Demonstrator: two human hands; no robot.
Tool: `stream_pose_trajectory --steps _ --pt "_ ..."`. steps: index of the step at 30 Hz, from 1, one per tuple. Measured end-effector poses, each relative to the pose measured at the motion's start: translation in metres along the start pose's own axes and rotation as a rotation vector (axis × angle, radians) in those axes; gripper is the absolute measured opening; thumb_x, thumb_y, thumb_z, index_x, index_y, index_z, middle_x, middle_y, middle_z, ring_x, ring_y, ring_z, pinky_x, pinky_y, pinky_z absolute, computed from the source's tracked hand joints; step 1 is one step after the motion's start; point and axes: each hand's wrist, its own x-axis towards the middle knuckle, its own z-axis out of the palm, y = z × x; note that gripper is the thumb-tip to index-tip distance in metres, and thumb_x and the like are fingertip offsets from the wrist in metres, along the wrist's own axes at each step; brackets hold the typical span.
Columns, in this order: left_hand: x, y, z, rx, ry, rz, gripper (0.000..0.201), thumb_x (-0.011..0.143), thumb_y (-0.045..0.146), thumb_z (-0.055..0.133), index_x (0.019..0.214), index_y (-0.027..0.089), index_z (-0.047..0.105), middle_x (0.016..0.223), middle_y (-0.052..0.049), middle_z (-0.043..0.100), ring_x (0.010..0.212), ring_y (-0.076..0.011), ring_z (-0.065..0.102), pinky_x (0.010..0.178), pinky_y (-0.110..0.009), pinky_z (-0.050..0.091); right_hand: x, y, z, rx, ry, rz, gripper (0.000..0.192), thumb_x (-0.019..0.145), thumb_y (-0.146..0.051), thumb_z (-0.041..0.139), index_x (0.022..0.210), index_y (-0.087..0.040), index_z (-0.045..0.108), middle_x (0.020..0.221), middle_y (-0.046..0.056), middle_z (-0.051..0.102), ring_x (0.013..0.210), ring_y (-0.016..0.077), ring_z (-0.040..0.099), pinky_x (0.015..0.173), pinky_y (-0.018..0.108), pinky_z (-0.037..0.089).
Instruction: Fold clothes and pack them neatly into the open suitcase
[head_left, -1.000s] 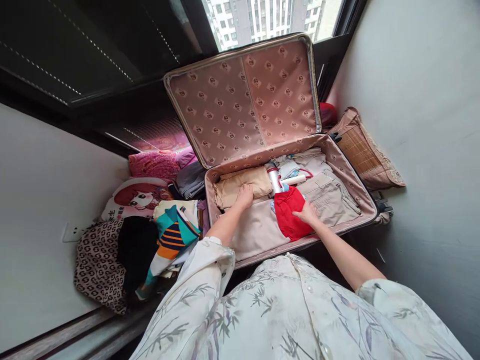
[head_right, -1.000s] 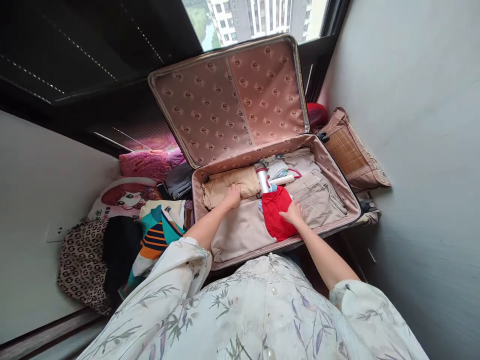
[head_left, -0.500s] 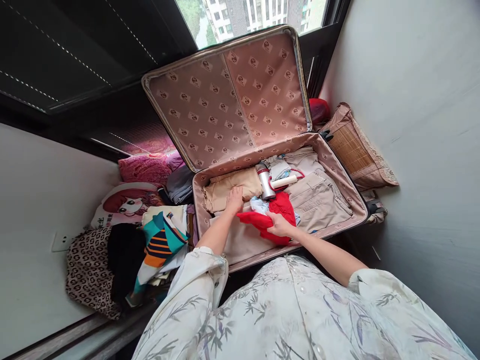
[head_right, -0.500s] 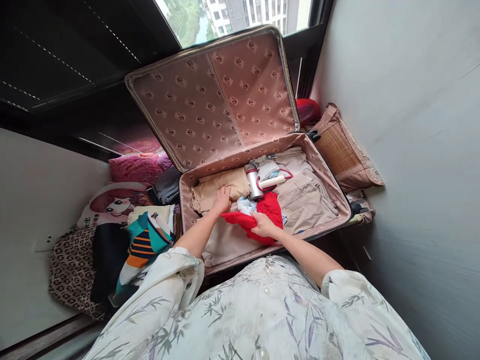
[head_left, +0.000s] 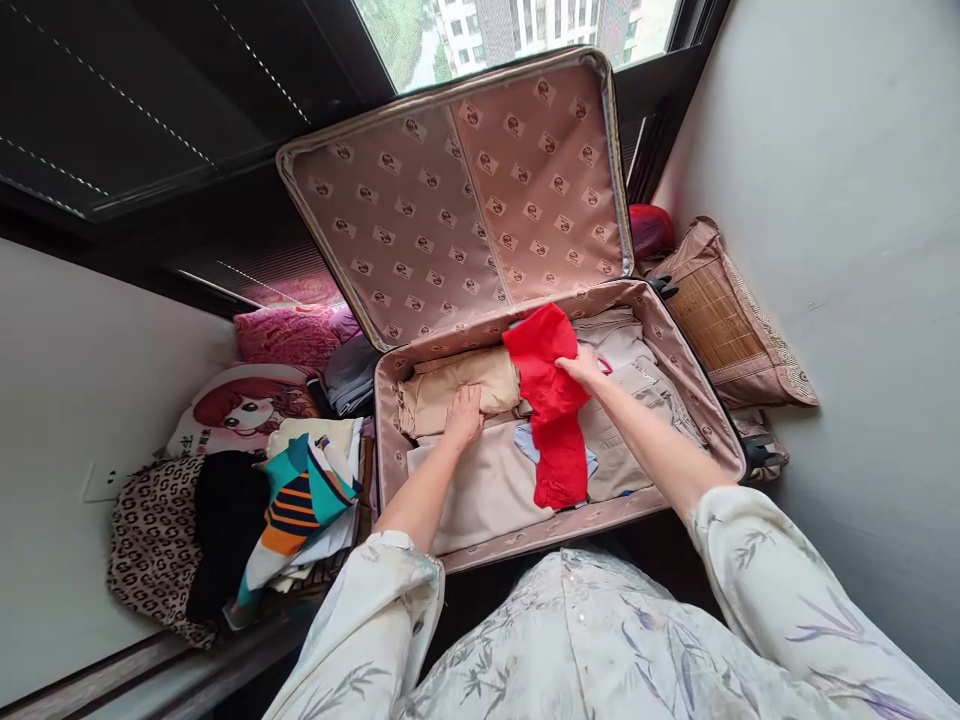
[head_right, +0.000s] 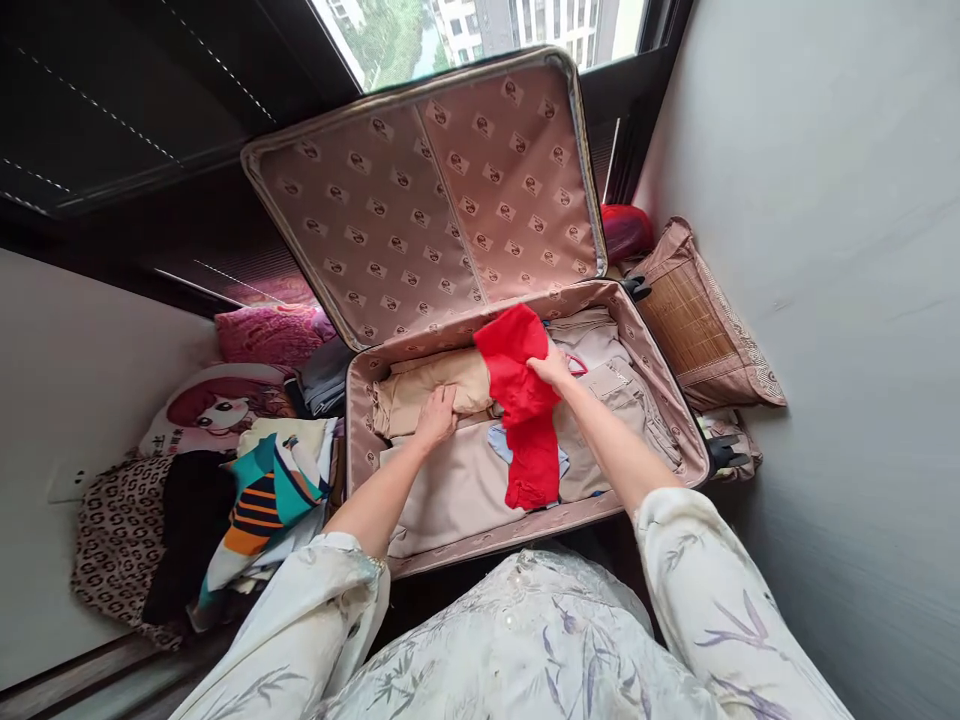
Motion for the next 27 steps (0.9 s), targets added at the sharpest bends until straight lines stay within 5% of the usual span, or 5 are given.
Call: stream_pose_trajectory --steps 5,12,18,23,27 --pt "0.005 -0.001 0.011 0.062 -0.001 -0.016 0.072 0.086 0.02 0.054 0.156 0.014 0.036 0.154 -0.022 0.041 0.14 -0.0363 0.042 0.111 -0.047 0.042 0.038 0.006 0.025 -0.23 0.081 0.119 0.045 0.069 -0.025 0.067 0.112 -0.012 0.066 0.124 0.023 0.062 0.126 0.0401 0.05 0.106 0.058 0.04" --pt "0.004 0.007 0.007 0.125 -0.035 -0.048 0.075 0.085 0.02 0.052 0.158 0.011 0.033 0.156 -0.023 0.038 0.141 -0.0374 0.041 0.109 -0.047 0.042 0.007 -0.015 0.03 -0.341 0.037 -0.295 0.05 0.071 -0.02 0.062 0.122 -0.02 0.061 0.117 0.016 0.063 0.1 0.0286 0.057 0.089 0.041 0.047" --pt "0.001 0.012 -0.001 0.121 -0.027 -0.054 0.072 0.086 0.02 0.05 0.156 0.01 0.037 0.154 -0.024 0.041 0.141 -0.0376 0.041 0.108 -0.048 0.044 -0.02 -0.004 -0.115 0.149 0.126 -0.432 0.03 0.064 -0.032 0.071 0.09 -0.021 0.063 0.082 0.0 0.064 0.073 0.017 0.055 0.07 0.032 0.05" --pt "0.001 0.014 -0.003 0.1 0.014 -0.047 0.071 0.085 0.021 0.051 0.154 0.011 0.039 0.152 -0.024 0.044 0.14 -0.0377 0.043 0.109 -0.049 0.044 -0.051 0.071 -0.275 0.459 0.363 -0.194 0.031 0.059 -0.036 0.077 0.082 -0.023 0.06 0.092 0.006 0.07 0.078 0.0199 0.064 0.078 0.041 0.057" --pt "0.004 0.014 0.0 0.102 0.014 -0.059 0.069 0.086 0.024 0.052 0.153 0.011 0.039 0.152 -0.025 0.042 0.139 -0.0389 0.043 0.107 -0.052 0.045 -0.081 0.144 -0.328 0.329 0.427 -0.007 0.021 0.069 -0.037 0.072 0.084 -0.024 0.065 0.094 0.013 0.075 0.082 0.0253 0.07 0.082 0.046 0.059"
